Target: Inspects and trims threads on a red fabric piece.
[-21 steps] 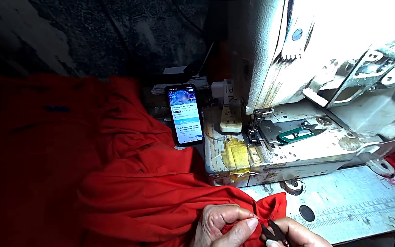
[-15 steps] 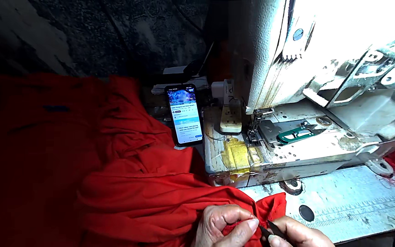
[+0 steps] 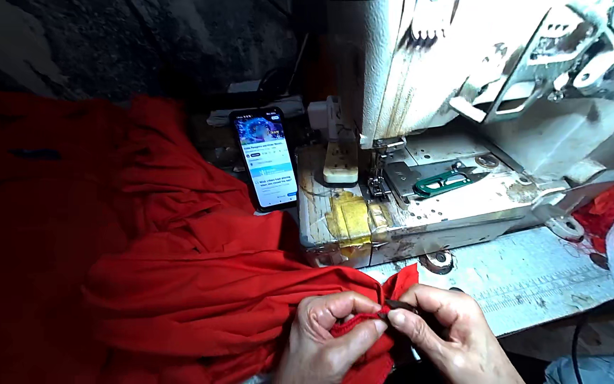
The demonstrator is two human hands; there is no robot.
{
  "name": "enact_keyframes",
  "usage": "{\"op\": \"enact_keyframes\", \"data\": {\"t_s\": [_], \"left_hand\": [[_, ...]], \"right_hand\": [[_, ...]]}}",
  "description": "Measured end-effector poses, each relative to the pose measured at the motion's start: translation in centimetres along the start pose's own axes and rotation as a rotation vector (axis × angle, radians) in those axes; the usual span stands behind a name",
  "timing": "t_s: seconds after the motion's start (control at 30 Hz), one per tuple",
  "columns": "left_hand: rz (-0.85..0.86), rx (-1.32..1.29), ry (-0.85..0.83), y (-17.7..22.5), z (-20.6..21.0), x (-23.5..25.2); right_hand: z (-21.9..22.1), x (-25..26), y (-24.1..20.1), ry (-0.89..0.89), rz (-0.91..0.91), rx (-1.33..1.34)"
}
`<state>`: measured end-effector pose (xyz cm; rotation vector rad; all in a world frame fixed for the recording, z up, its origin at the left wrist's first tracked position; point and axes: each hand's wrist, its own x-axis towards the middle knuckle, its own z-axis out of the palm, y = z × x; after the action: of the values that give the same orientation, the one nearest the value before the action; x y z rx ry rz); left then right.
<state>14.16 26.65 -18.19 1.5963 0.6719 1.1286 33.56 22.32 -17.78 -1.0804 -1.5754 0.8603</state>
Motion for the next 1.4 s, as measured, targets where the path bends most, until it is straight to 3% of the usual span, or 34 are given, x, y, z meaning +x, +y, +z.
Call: {"op": "enact_keyframes", "data": {"t_s": [0.07, 0.13, 0.23, 0.33, 0.43, 0.53, 0.63, 0.8, 0.97, 1.07, 1.23, 1.4], "left_hand": [[-0.028, 0.010, 0.067, 0.1, 0.3, 0.2], [-0.054, -0.011, 0.124, 0.0, 0.6, 0.5], [-0.036, -0.006, 0.086, -0.1, 0.2, 0.5], [-0.023, -0.016, 0.016, 0.0, -0.2, 0.4], [-0.016, -0.029, -0.018, 0.1, -0.5, 0.3], [0.018, -0.015, -0.050, 0.0, -0.7, 0.2], [0.042, -0.009, -0.064, -0.1, -0.9, 0.2], [0.014, -0.020, -0.026, -0.1, -0.7, 0.1], [0.007, -0.125, -0.064, -0.2, -1.0, 0.1], [0.014, -0.054, -0.065, -0.1, -1.0, 0.2], [0.056, -0.027, -0.111, -0.2, -1.1, 0.2], [0.047, -0.049, -0.133, -0.2, -1.2, 0.3]], "right_hand": [[-0.9, 0.2, 0.2, -0.246, -0.160, 0.309], [-1.4, 0.4, -0.5, -0.429, -0.201, 0.597], [-1.2, 0.2, 0.2, -0.145, -0.059, 0.686], [-0.9, -0.8, 0.0, 0.062, 0.016, 0.521], [-0.3, -1.3, -0.6, 0.203, -0.062, 0.184], [-0.3, -0.6, -0.7, 0.181, -0.077, -0.043], [-0.5, -0.2, -0.6, 0.038, -0.004, -0.069], [-0.2, -0.3, -0.4, 0.150, 0.113, -0.034], [0.7, 0.1, -0.2, 0.181, 0.137, -0.046], [0.7, 0.0, -0.6, 0.201, 0.146, -0.047], [-0.1, -2.1, -1.1, 0.229, 0.089, -0.056], [1.0, -2.3, -1.3, 0.208, -0.121, -0.116]]}}
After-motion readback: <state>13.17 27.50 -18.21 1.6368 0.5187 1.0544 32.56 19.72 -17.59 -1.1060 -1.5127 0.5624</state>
